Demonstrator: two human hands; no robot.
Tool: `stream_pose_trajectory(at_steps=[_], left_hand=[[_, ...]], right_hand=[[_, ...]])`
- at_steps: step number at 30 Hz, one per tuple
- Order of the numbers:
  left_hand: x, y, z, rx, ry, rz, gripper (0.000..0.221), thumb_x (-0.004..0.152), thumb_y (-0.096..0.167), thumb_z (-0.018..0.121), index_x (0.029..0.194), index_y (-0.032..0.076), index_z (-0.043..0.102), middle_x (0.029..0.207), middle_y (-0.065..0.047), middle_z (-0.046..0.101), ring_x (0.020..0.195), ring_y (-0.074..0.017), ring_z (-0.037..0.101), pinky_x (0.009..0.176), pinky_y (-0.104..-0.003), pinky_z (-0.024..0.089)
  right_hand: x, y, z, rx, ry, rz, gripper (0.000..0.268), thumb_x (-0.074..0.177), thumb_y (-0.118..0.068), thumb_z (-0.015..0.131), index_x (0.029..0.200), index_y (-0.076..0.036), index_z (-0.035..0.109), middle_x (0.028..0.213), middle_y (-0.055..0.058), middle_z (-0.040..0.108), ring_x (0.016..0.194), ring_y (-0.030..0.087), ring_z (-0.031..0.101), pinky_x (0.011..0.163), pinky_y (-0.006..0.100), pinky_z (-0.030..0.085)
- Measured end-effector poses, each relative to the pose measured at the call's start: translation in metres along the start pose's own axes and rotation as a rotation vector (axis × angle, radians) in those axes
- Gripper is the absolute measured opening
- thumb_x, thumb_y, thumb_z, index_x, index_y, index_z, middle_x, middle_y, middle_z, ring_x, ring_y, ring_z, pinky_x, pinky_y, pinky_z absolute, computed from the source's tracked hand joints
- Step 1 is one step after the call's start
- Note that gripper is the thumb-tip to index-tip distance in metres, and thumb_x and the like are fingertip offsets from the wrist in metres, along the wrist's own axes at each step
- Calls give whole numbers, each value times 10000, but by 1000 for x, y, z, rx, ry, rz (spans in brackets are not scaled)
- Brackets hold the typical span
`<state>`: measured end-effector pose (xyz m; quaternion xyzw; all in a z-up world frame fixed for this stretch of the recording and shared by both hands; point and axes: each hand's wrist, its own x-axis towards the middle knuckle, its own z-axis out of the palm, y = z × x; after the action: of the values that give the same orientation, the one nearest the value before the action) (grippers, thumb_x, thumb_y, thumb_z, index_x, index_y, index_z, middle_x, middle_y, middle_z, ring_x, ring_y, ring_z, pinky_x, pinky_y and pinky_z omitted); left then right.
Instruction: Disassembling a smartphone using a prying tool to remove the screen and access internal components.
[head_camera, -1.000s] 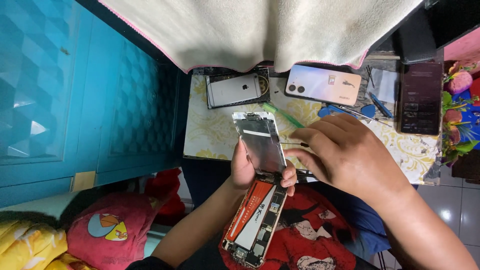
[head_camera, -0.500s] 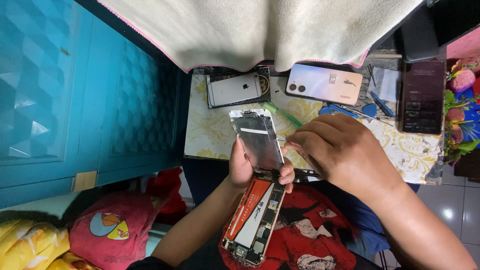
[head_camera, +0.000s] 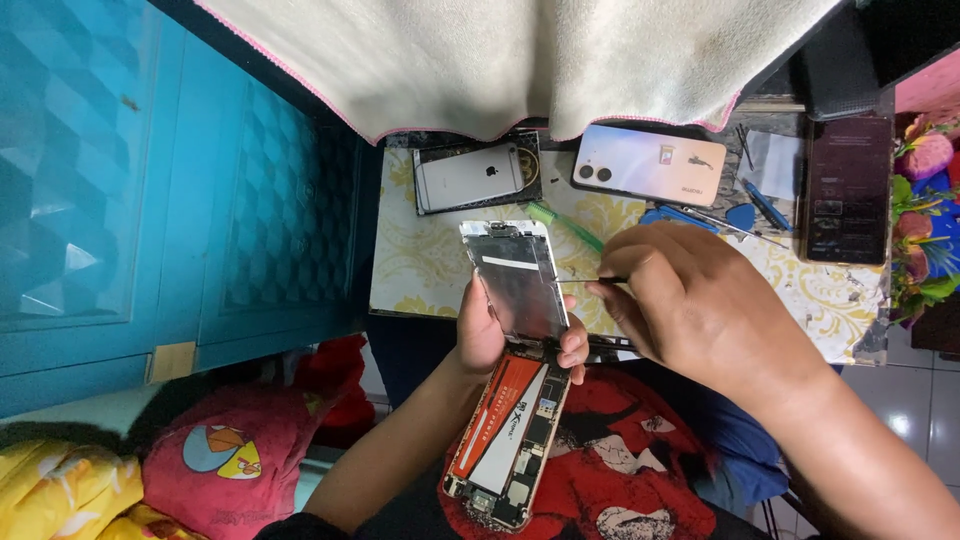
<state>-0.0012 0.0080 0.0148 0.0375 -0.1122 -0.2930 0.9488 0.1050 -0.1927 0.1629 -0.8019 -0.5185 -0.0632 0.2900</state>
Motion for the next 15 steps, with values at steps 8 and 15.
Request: stream_pose_trajectory(at_steps=[8,15], left_hand=[[9,-1,11,-17,91,-21,998,850,834,474,1441,31,508,1065,-164,609,956,-270,572,947,-475,541],[6,1,7,-18,47,-9,911,887,834,453,1396,86,562,1103,-161,610,996,-278,582,973,-475,532]], right_hand=[[1,3,-4,-250,4,-192,52,1024,-131,649,992,-91,652,951,73,663,778,280,622,686,394,500],[4,4,-1,-137,37,-194,90,988,-74,720,1059,-23,698,910,94,692,744,285,638,664,413,540]])
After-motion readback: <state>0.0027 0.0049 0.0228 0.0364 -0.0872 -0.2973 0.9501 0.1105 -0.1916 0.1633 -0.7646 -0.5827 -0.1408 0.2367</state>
